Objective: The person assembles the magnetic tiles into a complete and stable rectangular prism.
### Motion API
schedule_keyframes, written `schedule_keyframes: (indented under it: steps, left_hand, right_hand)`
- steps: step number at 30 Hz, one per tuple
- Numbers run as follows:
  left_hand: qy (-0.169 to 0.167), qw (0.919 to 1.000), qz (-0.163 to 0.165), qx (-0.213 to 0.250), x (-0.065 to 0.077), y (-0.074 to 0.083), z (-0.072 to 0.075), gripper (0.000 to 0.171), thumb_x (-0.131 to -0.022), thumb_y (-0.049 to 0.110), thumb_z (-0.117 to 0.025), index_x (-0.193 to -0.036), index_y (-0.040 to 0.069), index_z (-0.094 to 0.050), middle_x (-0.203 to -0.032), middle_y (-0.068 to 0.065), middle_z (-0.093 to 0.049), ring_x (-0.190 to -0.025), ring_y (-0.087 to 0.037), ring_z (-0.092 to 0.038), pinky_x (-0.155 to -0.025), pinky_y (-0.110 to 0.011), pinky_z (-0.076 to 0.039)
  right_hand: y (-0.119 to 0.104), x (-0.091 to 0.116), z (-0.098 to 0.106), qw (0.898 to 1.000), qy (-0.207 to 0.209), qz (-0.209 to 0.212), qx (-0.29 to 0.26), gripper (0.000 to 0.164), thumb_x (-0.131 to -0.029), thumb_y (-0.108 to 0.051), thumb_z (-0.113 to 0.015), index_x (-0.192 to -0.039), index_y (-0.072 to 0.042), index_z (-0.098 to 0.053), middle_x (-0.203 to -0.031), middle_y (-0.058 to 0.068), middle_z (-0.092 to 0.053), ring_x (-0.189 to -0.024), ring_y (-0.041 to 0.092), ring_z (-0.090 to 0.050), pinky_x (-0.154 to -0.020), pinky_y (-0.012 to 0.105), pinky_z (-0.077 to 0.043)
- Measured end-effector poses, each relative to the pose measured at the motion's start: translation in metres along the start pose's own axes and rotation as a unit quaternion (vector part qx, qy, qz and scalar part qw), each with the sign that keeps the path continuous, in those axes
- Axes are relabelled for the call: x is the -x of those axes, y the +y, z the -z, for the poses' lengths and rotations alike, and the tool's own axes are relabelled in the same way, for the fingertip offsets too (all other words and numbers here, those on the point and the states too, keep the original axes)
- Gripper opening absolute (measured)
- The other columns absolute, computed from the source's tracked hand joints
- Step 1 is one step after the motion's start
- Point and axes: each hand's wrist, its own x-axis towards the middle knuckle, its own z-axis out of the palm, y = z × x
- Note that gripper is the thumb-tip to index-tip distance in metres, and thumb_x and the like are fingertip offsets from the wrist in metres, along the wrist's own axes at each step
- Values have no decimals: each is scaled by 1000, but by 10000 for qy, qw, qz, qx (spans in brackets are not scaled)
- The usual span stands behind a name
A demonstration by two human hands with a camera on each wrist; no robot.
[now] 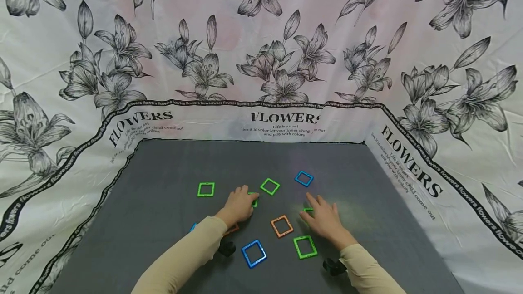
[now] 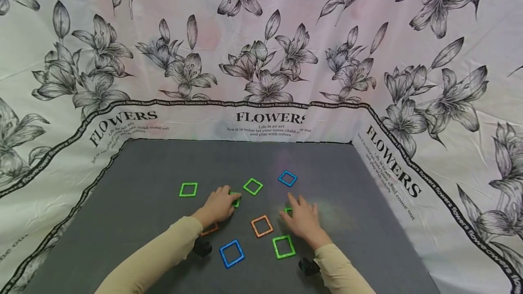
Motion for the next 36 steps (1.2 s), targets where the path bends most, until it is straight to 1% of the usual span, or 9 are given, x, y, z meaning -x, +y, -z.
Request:
schedule_keyframes:
  steps: [7, 14, 20, 22, 23, 28, 33, 36]
  left_hand:
    - [89, 9999, 32, 51, 1, 0, -2, 44, -96, 24, -70, -140, 22, -65, -131, -16, -60, -114, -32, -59, -89, -48, -54]
    - [286, 9988, -37, 388, 8, -2, -4, 38, -96, 18, -69, -134, 20, -69, -127, -18, -62, -112, -34, -61, -90, -50, -55]
    - [532, 9981, -159, 262, 14, -3, -7, 37, -96, 20, -70, -132, 22, -71, -125, -16, -64, -106, -31, -63, -85, -47, -56]
    - [557, 9981, -167, 211, 15, -3, -7, 37, -96, 21, -71, -133, 23, -71, -126, -16, -64, -107, -31, -63, -85, -46, -57]
    - [566, 9980, -159, 211, 16, -4, -8, 37, -96, 21, -71, -133, 24, -70, -126, -15, -64, -107, -30, -63, -85, -46, -57]
    - [582, 9977, -113, 326, 18, -3, -8, 38, -95, 20, -71, -133, 23, -70, -126, -15, -63, -108, -31, -62, -85, -46, -57]
    - [570, 9975, -34, 418, 16, -2, -8, 37, -96, 20, -70, -133, 24, -71, -125, -14, -63, -108, -30, -63, -84, -46, -57]
    - [567, 9975, 12, 428, 16, -2, -8, 36, -97, 20, -70, -132, 25, -71, -124, -13, -63, -109, -29, -63, -84, -45, -58]
  right_hand:
    - [-4, -1, -2, 10000, -70, 30, -1, 68, -100, -38, -62, -157, -6, -40, -153, 35, -41, -140, 55, -42, -113, 81, -17]
    - [-8, -9, -3, 9998, -165, 55, -42, 68, -100, -38, -63, -156, -6, -40, -153, 34, -42, -140, 53, -42, -112, 80, -20]
    - [-17, -18, -1, 9996, -116, 225, -87, 68, -98, -36, -66, -155, -7, -43, -153, 33, -43, -141, 53, -42, -113, 78, -23]
    - [-22, -22, -2, 9994, -69, 328, -81, 67, -97, -33, -67, -154, -6, -44, -152, 33, -44, -140, 52, -43, -111, 77, -27]
    - [-24, -25, -3, 9991, -7, 423, -62, 65, -97, -32, -68, -153, -6, -46, -151, 34, -46, -137, 53, -46, -109, 76, -31]
    - [-38, -42, -9, 9967, 230, 772, -94, 61, -94, -23, -71, -149, -5, -51, -145, 31, -51, -125, 50, -56, -98, 66, -49]
    - [-53, -61, -19, 9949, 347, 942, -113, 57, -93, -19, -71, -146, -5, -55, -140, 29, -55, -123, 47, -59, -96, 61, -52]
    - [-61, -71, -24, 9946, 302, 988, -57, 54, -94, -18, -70, -145, -7, -56, -138, 28, -56, -122, 45, -60, -94, 60, -53]
